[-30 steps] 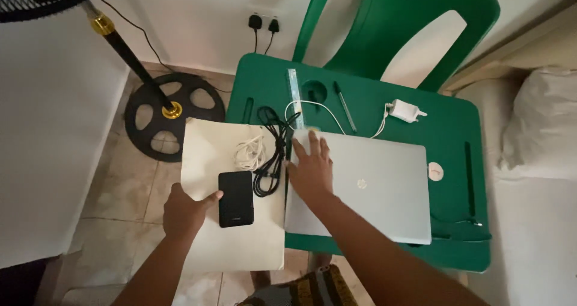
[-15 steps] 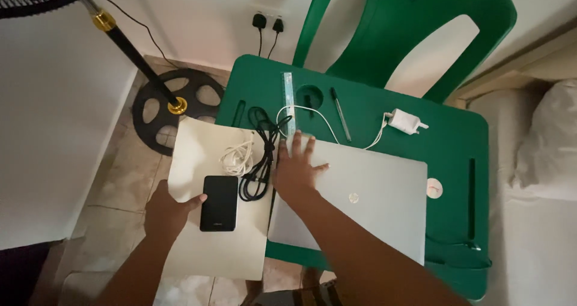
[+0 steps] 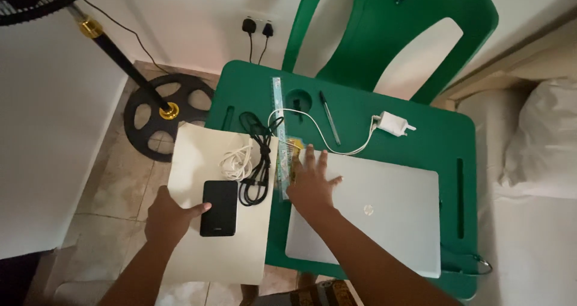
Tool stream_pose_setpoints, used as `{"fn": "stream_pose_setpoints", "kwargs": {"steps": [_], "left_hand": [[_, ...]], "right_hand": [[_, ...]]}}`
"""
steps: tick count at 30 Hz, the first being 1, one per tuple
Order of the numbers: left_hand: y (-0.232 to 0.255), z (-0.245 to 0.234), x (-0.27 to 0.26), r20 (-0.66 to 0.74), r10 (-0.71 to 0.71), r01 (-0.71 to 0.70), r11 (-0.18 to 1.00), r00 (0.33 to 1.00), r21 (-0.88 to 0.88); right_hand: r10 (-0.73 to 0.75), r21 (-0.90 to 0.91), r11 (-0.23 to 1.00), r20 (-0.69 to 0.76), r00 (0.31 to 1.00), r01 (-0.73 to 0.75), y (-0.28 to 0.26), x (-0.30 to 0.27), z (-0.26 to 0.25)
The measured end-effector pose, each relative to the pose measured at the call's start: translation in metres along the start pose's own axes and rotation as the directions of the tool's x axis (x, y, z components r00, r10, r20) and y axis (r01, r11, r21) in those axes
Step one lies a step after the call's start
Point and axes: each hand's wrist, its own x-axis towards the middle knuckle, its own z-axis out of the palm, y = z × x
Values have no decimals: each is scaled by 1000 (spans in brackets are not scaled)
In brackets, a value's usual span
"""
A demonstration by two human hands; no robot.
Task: Organizes electronic devices, cables, and stationery on a small desk.
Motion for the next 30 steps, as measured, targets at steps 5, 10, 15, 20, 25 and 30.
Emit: {"fn": "stream_pose_setpoints", "kwargs": {"steps": [5,10,15,20,25,30], "left_hand": [[8,4,1,44,20,-19,1000,999,-19],[-15,24,19,43,98,-93,990,994,-108],[18,-5,-14,54,162,-163,986,985,16],[-31,31,25,-102,65,-73,994,993,-80],[-27,54,14,-513,199,-219,975,835,22],[32,64,-119,-171,514,-505,858,840,97]], "right_hand": [[-16,15,1000,21,1000,16,0,-7,-13],[-26,56,998,32,999,24,1,-12,-13],[-19,218,976,-24,1000,24,23,-21,-10],[120,413,910,-168,979,-41,65,-31,5],[332,574,800,-184,925,-173,124,-57,1],[369,448,851,-136,919,-276,195,-53,22]]}}
